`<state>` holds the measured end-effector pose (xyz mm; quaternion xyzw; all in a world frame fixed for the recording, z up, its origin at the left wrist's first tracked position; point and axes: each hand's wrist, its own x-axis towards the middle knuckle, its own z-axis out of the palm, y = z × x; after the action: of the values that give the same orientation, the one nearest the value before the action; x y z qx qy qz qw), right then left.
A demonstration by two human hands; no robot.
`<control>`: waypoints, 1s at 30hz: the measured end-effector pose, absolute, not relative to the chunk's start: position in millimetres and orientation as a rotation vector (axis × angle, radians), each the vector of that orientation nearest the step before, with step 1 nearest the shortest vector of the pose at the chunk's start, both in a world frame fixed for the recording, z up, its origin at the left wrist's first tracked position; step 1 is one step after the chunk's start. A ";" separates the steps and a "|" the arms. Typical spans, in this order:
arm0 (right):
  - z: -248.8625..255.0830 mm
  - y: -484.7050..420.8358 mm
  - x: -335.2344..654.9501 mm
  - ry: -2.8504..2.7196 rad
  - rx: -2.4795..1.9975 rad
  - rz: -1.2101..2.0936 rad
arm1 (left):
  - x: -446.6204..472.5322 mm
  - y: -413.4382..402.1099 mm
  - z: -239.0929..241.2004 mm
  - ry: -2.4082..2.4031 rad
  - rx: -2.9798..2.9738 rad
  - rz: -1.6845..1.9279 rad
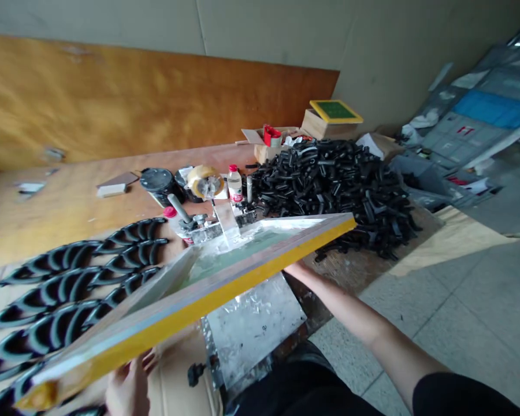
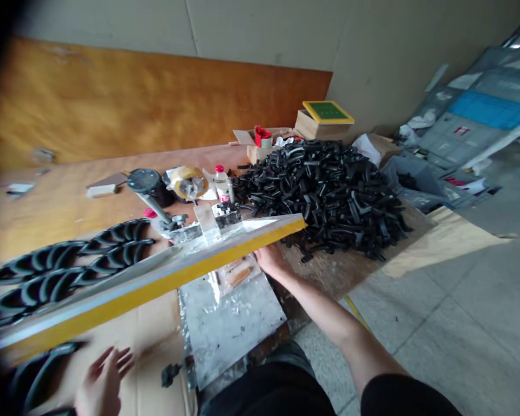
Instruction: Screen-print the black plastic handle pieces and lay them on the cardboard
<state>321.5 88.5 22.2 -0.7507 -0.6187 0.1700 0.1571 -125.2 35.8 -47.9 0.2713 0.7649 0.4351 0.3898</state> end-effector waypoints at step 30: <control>29.4 83.3 303.1 -2.410 -1.423 0.576 | -14.4 1.9 21.9 1.793 0.788 1.300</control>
<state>303.1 83.3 29.4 -0.4929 -0.8350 0.1997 0.1414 -14.4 1.9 21.9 0.3095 0.7039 0.5104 0.3850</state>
